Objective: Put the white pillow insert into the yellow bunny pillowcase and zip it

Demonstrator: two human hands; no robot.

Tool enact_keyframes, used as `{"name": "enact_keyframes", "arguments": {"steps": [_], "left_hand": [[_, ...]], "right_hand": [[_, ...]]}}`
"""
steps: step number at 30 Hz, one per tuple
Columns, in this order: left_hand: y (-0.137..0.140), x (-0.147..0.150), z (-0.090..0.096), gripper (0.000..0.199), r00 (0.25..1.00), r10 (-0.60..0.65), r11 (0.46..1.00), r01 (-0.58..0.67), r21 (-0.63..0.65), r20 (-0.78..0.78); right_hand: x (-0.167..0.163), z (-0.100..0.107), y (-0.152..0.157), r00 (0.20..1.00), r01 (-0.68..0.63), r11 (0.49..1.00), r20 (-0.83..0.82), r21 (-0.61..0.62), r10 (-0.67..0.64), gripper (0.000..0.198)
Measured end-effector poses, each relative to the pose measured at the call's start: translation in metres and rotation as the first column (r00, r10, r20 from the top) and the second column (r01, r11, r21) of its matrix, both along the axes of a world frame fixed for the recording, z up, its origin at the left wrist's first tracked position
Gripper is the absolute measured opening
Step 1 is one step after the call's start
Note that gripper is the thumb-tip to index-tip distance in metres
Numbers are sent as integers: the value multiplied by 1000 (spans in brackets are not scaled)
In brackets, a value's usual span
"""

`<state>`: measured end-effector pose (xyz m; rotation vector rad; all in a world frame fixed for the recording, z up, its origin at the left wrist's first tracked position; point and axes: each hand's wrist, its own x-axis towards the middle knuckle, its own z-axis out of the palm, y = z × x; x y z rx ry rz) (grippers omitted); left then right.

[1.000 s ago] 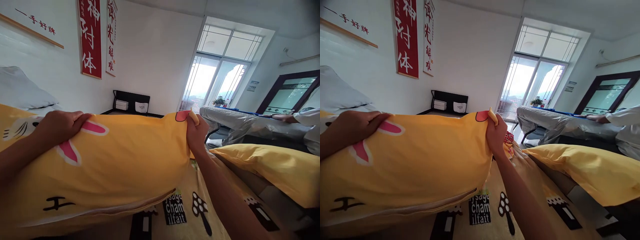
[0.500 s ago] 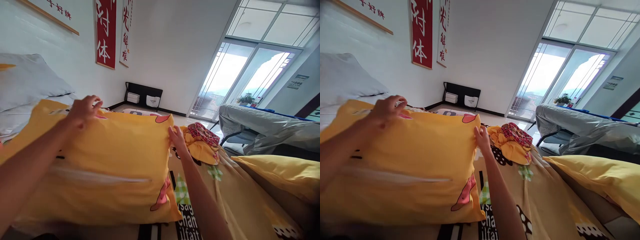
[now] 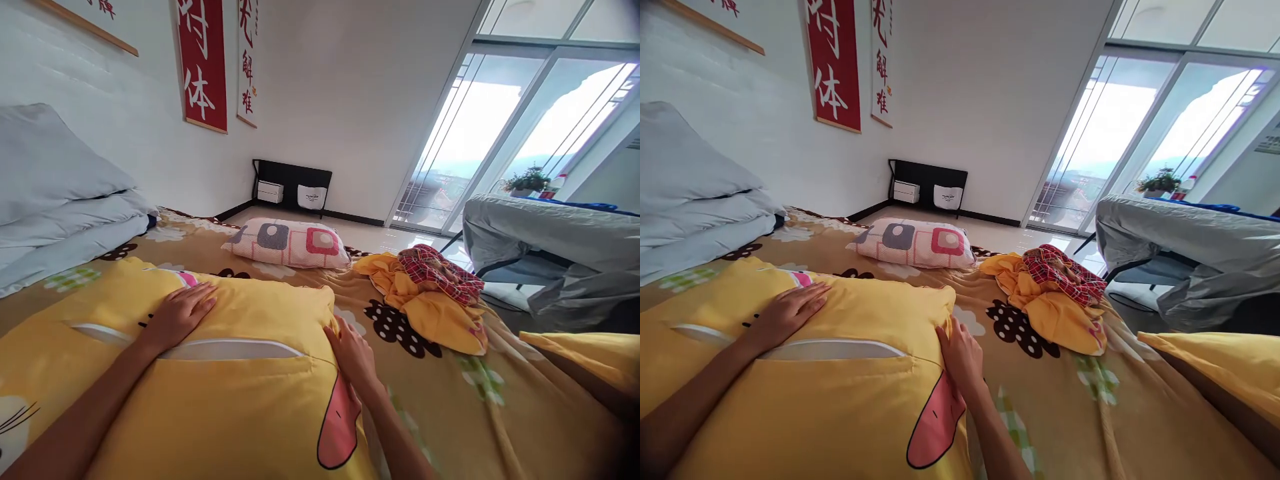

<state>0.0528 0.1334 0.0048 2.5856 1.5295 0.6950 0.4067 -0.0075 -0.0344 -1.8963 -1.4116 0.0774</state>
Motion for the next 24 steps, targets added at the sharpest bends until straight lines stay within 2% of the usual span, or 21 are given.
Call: {"name": "enact_keyframes", "arguments": {"steps": [1, 2, 3, 4, 6, 7, 8, 11, 13, 14, 16, 18, 21, 23, 24], "left_hand": [[-2, 0, 0, 65, 1000, -5, 1000, 5, 6, -1], [-4, 0, 0, 64, 1000, -11, 1000, 11, 12, -1], [-5, 0, 0, 64, 1000, -19, 1000, 19, 18, 1], [-6, 1, 0, 63, 1000, -26, 999, 26, 22, 10], [-10, 2, 3, 61, 998, -47, 999, 46, 26, 50], [-14, 3, 6, 58, 994, -61, 998, 58, 38, 87], [-20, 4, 9, 55, 988, -81, 995, 73, 66, 128], [-56, 12, 21, 38, 960, -206, 954, 154, 256, 189], [-90, 22, 27, 32, 931, -350, 889, 293, 352, 108], [-106, 28, 29, 30, 905, -424, 854, 383, 351, 43], [-131, 40, 32, 30, 845, -529, 803, 527, 279, -72], [-141, 50, 32, 36, 812, -568, 788, 584, 193, -137], [-134, 59, 34, 40, 821, -550, 820, 566, 88, -151], [-123, 62, 37, 40, 834, -530, 843, 538, 9, -154], [-119, 64, 38, 40, 837, -523, 850, 526, -26, -163]], "right_hand": [[-6, 10, -7, 994, -12, 998, 109, 62, 5, 35], [-15, 21, -16, 979, -83, 987, 196, 135, 55, 32], [-25, 32, -25, 951, -209, 960, 269, 185, 155, 30], [-36, 42, -34, 899, -360, 913, 331, 190, 286, 29], [-58, 57, -50, 752, -605, 788, 406, 113, 519, 28], [-68, 61, -57, 692, -668, 741, 425, 72, 583, 28], [-75, 64, -62, 662, -692, 721, 439, 45, 607, 29], [-87, 65, -70, 674, -650, 760, 474, 16, 566, 36], [-88, 63, -71, 682, -623, 782, 480, -15, 552, 39], [-87, 62, -70, 684, -617, 787, 480, -23, 550, 39], [-85, 62, -70, 686, -612, 790, 480, -24, 546, 32], [-83, 61, -69, 683, -623, 782, 477, -16, 553, 22], [-79, 58, -69, 691, -640, 768, 448, 17, 567, 10], [-77, 55, -69, 719, -628, 777, 409, 36, 562, 17], [-76, 53, -69, 746, -601, 798, 383, 35, 545, 20]]}}
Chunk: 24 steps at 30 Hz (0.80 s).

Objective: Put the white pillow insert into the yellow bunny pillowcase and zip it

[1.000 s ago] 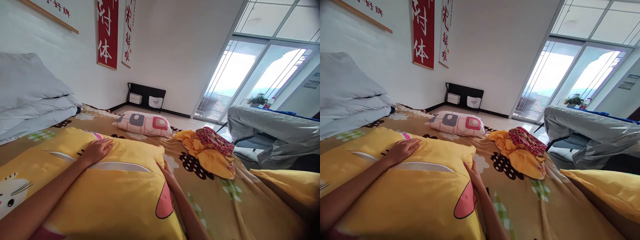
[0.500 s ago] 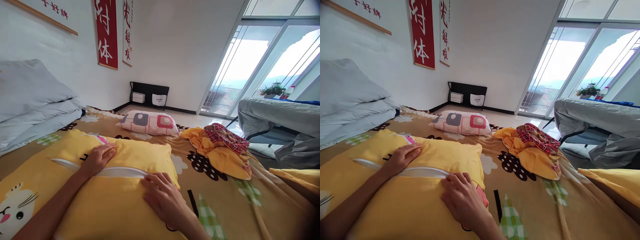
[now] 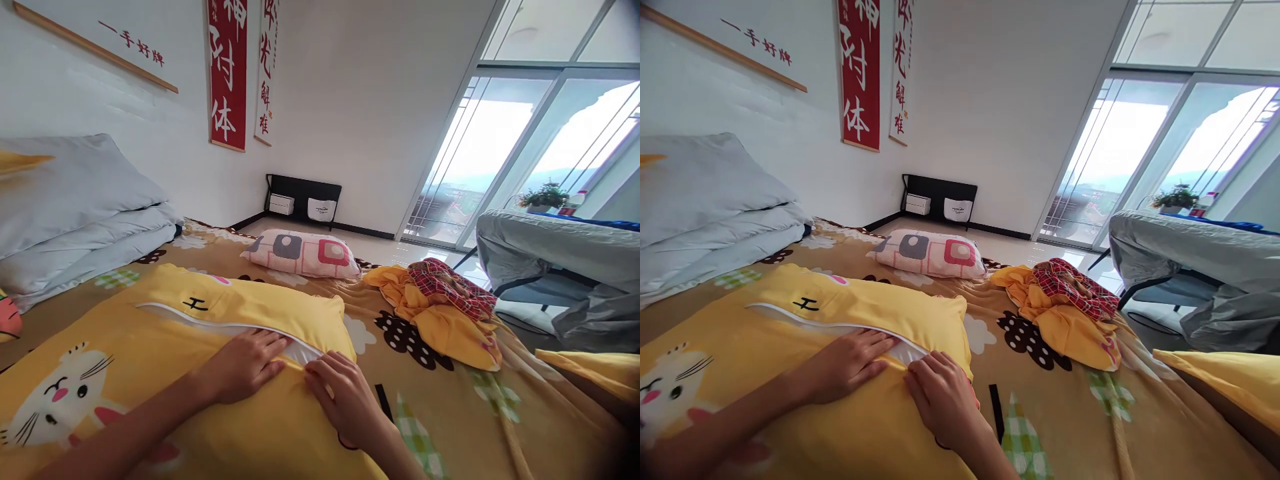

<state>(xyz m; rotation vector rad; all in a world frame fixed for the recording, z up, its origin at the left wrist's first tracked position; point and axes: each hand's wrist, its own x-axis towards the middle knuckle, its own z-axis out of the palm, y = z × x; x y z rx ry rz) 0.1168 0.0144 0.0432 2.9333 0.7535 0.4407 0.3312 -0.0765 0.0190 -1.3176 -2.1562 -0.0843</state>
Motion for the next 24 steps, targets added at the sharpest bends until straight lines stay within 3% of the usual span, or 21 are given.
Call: {"name": "enact_keyframes", "arguments": {"steps": [2, 5, 9, 12, 14, 17, 19, 20, 22, 24], "left_hand": [[5, 3, 2, 41, 999, 15, 1000, -17, -24, -46], [0, 4, 0, 40, 998, 21, 999, -23, -28, -62], [-9, 1, -3, 38, 999, 21, 998, -23, -55, -43], [-7, -1, -4, 39, 1000, -7, 998, 6, -59, -17], [-2, 0, -6, 38, 1000, -22, 997, 21, -69, -3], [6, 4, -11, 41, 999, 8, 994, -2, -108, 54], [9, 7, -17, 50, 993, 47, 991, -33, -132, 112], [10, 8, -20, 53, 989, 64, 990, -46, -135, 135], [11, 12, -23, 54, 986, 76, 992, -59, -116, 148], [11, 15, -23, 47, 989, 78, 995, -70, -66, 128]], "right_hand": [[0, -1, 2, 991, 135, 989, -11, -61, -136, 21], [-7, 7, 15, 910, 410, 901, 137, -143, -392, 12], [-26, 27, 45, 802, 546, 824, 379, -152, -462, 26], [-31, 32, 60, 798, 558, 802, 406, -215, -446, 41], [-28, 28, 61, 860, 475, 839, 338, -264, -381, 51], [-20, 20, 55, 970, 224, 910, 168, -349, -175, 62], [-17, 16, 53, 969, 247, 897, 96, -365, -228, 68], [-16, 15, 53, 938, 343, 872, 82, -349, -337, 68], [-13, 13, 58, 821, 559, 772, 70, -302, -566, 61], [-10, 11, 63, 729, 673, 691, 77, -264, -680, 48]]}}
